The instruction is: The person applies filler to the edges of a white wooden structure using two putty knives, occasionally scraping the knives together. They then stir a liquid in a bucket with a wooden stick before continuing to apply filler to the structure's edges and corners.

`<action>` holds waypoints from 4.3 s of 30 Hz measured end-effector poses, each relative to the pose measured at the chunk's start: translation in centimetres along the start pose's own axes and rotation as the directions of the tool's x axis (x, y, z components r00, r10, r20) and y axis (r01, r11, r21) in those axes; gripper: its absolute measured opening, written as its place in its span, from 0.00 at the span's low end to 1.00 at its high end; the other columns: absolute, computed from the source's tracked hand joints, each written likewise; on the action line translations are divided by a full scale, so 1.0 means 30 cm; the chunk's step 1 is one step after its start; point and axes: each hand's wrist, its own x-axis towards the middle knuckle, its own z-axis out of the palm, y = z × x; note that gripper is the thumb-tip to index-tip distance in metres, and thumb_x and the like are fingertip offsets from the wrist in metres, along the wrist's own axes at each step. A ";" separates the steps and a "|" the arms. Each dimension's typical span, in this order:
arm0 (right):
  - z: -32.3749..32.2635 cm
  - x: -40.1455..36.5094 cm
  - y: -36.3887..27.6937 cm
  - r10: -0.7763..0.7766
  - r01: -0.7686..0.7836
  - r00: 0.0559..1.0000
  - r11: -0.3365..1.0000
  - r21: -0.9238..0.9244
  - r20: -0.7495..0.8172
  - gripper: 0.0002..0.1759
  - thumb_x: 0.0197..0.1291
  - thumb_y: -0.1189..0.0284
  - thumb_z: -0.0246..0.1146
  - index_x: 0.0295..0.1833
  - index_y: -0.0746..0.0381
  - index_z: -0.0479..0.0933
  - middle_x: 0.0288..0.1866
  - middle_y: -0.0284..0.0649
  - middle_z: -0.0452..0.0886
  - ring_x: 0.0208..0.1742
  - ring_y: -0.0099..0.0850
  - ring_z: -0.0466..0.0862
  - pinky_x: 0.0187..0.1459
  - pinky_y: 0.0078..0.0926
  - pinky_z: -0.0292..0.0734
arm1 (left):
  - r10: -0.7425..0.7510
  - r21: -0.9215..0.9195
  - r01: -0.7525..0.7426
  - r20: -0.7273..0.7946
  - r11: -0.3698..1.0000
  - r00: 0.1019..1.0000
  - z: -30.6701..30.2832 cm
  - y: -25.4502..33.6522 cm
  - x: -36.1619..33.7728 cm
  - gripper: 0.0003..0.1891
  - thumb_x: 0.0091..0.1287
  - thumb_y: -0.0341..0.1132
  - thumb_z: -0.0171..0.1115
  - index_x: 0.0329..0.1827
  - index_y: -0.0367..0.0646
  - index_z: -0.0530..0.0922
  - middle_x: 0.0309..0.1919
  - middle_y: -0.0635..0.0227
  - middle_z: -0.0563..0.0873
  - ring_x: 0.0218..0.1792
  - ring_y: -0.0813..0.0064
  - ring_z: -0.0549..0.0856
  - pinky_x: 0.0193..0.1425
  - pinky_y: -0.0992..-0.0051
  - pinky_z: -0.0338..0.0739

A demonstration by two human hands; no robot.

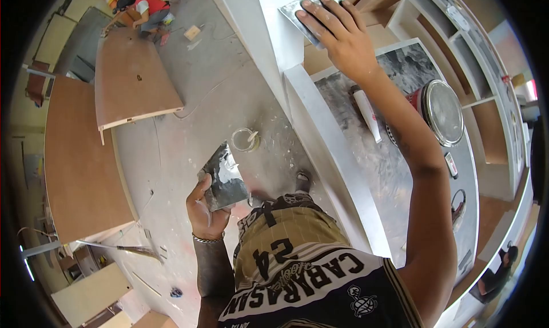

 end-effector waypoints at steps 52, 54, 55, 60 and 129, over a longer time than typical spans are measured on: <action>-0.681 0.216 -0.141 -0.342 -0.013 0.796 0.815 0.579 0.499 0.26 0.42 0.87 0.58 0.49 0.57 0.84 0.54 0.39 0.85 0.61 0.38 0.82 0.64 0.44 0.75 | 0.040 0.276 -0.214 0.524 0.937 0.851 0.299 0.188 0.017 0.16 0.67 0.30 0.59 0.56 0.34 0.77 0.47 0.61 0.86 0.47 0.66 0.87 0.52 0.66 0.82; -0.644 0.285 -0.061 -0.187 -0.023 0.922 0.847 0.531 0.339 0.30 0.41 0.90 0.54 0.52 0.59 0.82 0.55 0.42 0.84 0.59 0.42 0.82 0.63 0.45 0.75 | 0.108 0.218 -0.232 0.464 0.948 0.879 0.249 0.212 0.014 0.17 0.67 0.30 0.58 0.57 0.33 0.77 0.48 0.60 0.86 0.47 0.65 0.87 0.52 0.64 0.83; -0.623 0.331 -0.019 -0.098 -0.049 0.962 0.858 0.512 0.255 0.31 0.43 0.91 0.52 0.55 0.60 0.81 0.56 0.43 0.84 0.59 0.44 0.82 0.62 0.44 0.75 | 0.143 0.186 -0.244 0.435 0.952 0.889 0.228 0.210 0.023 0.17 0.67 0.31 0.58 0.57 0.33 0.77 0.49 0.60 0.86 0.48 0.65 0.87 0.52 0.63 0.83; -0.596 0.576 0.121 0.105 -0.096 0.994 0.963 0.252 -0.023 0.34 0.49 0.89 0.51 0.63 0.54 0.76 0.59 0.42 0.82 0.59 0.45 0.80 0.61 0.42 0.76 | 0.075 0.208 -0.159 0.362 0.965 0.929 0.149 0.106 0.045 0.17 0.68 0.33 0.58 0.57 0.36 0.77 0.47 0.61 0.86 0.44 0.63 0.88 0.41 0.60 0.84; -0.362 0.544 0.131 -0.136 0.126 0.985 0.988 -0.094 -0.108 0.29 0.58 0.77 0.59 0.67 0.52 0.73 0.71 0.32 0.73 0.73 0.35 0.69 0.74 0.41 0.61 | 0.051 0.172 -0.125 0.383 0.977 0.922 0.123 0.013 0.165 0.15 0.71 0.35 0.54 0.57 0.39 0.77 0.47 0.62 0.87 0.45 0.65 0.88 0.41 0.68 0.87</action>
